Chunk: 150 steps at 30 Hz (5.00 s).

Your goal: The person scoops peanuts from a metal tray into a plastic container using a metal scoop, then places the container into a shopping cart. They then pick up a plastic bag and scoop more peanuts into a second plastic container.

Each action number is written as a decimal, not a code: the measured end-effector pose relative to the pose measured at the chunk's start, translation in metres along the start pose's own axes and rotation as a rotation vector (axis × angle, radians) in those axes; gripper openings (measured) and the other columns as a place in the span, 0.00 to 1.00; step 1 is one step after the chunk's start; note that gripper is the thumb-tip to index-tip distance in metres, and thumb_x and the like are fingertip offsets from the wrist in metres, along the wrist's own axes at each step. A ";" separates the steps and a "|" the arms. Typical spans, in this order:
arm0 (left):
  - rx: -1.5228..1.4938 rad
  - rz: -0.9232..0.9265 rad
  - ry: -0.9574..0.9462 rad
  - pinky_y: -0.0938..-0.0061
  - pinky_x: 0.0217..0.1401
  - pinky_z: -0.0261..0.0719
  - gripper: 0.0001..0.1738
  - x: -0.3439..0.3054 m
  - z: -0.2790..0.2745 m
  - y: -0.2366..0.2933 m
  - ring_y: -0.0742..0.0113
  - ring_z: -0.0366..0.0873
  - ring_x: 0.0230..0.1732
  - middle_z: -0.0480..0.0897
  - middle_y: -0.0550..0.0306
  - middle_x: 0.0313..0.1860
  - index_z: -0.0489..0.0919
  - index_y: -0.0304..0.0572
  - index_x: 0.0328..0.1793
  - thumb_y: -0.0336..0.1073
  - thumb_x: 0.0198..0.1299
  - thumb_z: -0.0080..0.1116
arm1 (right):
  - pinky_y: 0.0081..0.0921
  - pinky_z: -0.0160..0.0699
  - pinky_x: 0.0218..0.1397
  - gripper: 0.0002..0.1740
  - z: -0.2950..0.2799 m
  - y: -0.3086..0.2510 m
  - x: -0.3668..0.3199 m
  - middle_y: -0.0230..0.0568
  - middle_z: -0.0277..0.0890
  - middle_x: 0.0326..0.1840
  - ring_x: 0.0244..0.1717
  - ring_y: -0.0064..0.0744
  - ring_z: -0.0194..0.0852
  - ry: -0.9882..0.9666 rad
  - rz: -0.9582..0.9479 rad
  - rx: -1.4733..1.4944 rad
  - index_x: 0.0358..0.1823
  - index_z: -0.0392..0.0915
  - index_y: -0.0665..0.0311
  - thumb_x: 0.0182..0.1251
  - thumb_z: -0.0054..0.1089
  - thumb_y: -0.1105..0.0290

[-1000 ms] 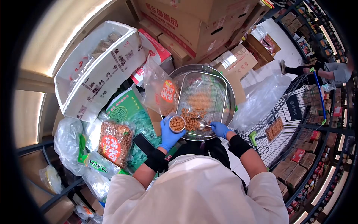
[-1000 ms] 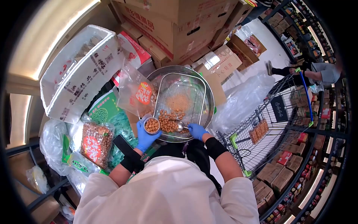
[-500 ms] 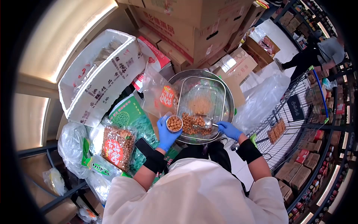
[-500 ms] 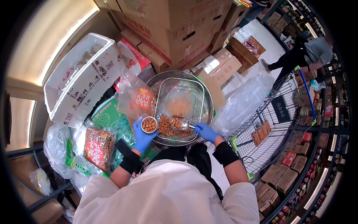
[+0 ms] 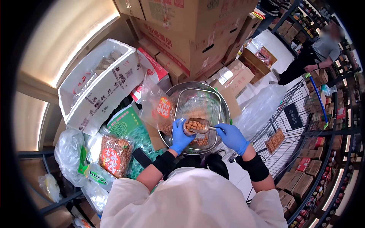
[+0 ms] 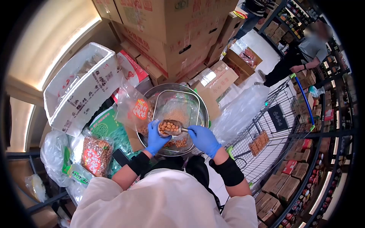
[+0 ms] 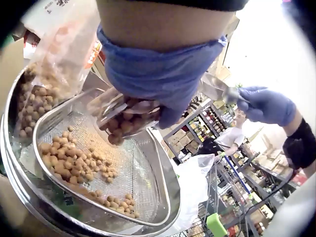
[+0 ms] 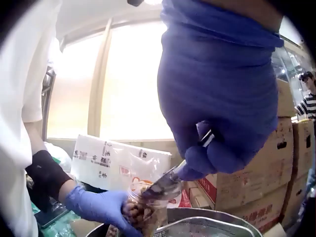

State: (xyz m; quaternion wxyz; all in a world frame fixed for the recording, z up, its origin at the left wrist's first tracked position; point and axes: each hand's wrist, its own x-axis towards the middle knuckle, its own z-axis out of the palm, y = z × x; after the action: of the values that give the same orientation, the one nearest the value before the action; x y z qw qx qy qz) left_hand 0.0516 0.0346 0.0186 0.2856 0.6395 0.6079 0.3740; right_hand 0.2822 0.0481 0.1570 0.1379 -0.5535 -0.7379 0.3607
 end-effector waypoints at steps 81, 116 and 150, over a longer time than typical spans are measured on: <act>-0.037 -0.120 0.223 0.64 0.65 0.68 0.50 -0.032 -0.072 -0.031 0.52 0.67 0.60 0.62 0.50 0.57 0.64 0.39 0.63 0.38 0.30 0.80 | 0.34 0.78 0.49 0.19 0.123 0.152 -0.009 0.54 0.82 0.42 0.43 0.47 0.82 0.001 0.315 0.134 0.45 0.81 0.70 0.67 0.57 0.59; 0.115 -0.185 0.186 0.65 0.67 0.66 0.54 -0.055 -0.094 -0.029 0.58 0.68 0.63 0.66 0.51 0.61 0.58 0.40 0.65 0.35 0.32 0.81 | 0.31 0.77 0.51 0.14 0.191 0.167 0.101 0.47 0.80 0.49 0.47 0.39 0.80 0.245 0.186 0.479 0.52 0.79 0.65 0.69 0.54 0.70; 0.038 -0.212 0.159 0.65 0.67 0.67 0.53 -0.054 -0.089 -0.026 0.58 0.68 0.62 0.66 0.52 0.60 0.58 0.41 0.64 0.36 0.31 0.82 | 0.28 0.75 0.51 0.14 0.207 0.172 0.072 0.45 0.80 0.44 0.44 0.34 0.78 -0.003 0.146 0.520 0.51 0.79 0.63 0.65 0.55 0.76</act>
State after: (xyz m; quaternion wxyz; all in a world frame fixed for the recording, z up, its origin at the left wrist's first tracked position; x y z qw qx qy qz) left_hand -0.0357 -0.0239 0.0396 0.2623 0.5452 0.6999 0.3795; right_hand 0.2556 0.0570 -0.1199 0.2480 -0.5509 -0.5786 0.5479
